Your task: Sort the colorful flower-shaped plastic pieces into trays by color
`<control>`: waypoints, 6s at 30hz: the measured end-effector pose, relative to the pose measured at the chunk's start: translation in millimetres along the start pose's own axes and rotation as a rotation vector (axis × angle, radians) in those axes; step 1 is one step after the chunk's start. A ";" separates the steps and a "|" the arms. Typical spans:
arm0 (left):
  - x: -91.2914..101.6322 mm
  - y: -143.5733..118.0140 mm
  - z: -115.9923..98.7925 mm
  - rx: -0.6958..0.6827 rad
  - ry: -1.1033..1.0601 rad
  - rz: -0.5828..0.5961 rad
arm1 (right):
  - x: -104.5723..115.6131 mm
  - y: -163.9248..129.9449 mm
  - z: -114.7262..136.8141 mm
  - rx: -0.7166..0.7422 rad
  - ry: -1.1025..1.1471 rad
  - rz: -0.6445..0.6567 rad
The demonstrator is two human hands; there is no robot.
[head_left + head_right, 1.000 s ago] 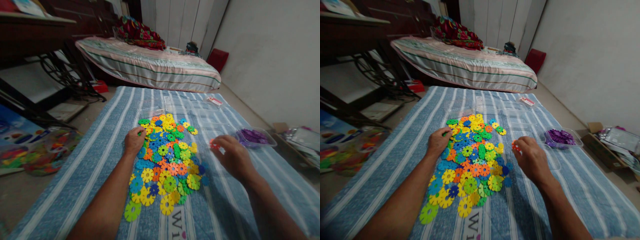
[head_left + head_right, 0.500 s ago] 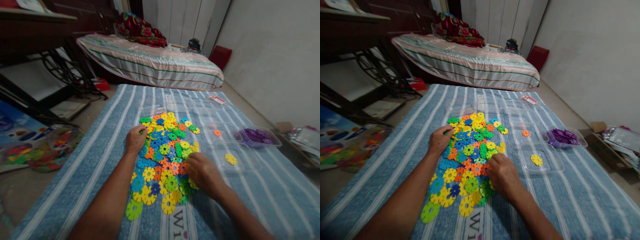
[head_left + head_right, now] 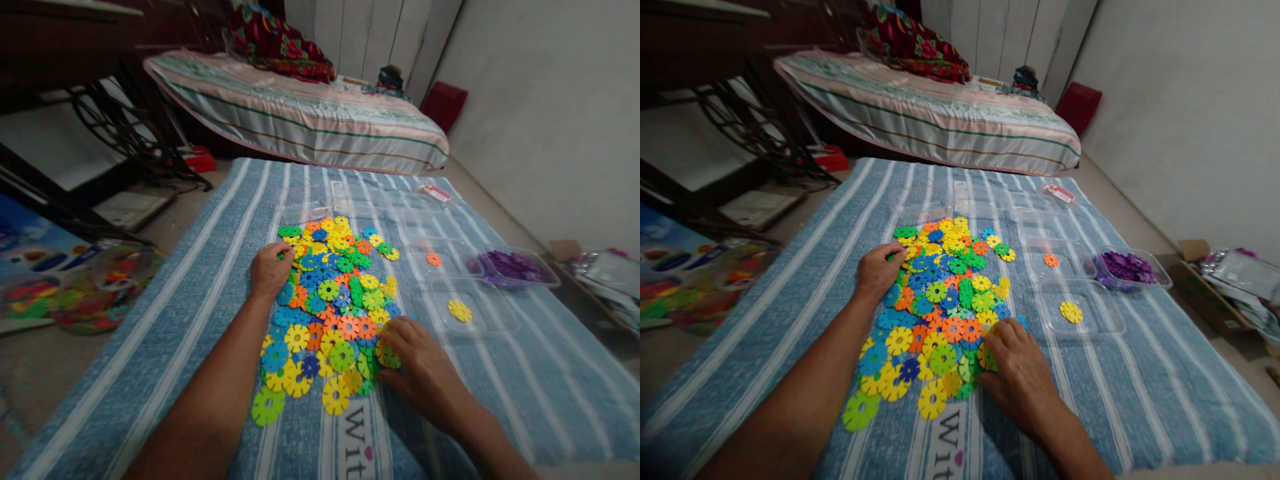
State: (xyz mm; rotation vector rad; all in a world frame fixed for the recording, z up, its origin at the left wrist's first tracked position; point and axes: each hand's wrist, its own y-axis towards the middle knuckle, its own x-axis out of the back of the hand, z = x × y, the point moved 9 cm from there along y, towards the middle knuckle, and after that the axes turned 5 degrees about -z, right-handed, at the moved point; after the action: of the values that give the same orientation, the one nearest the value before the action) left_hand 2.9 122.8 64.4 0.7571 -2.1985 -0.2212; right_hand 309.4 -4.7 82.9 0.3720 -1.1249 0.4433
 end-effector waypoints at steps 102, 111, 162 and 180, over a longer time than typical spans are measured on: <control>-0.6 1.1 -1.4 0.003 0.011 0.013 | 3.5 1.2 -36.6 -0.033 -0.176 -0.148; -1.4 1.6 -1.7 0.002 0.026 0.014 | 12.5 -5.3 -38.8 -0.082 -0.124 -0.301; -0.6 1.5 -0.7 0.013 0.035 0.018 | 39.5 -20.3 -42.9 -0.108 -0.227 -0.316; 0.4 2.0 -1.5 0.013 0.029 0.029 | -1.2 2.2 -49.4 -0.352 -0.362 0.174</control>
State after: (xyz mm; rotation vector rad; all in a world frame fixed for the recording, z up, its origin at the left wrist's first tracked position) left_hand 2.9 124.3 66.4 0.7308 -2.1838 -0.1803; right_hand 346.2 21.6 62.9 0.0430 -1.5671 0.3271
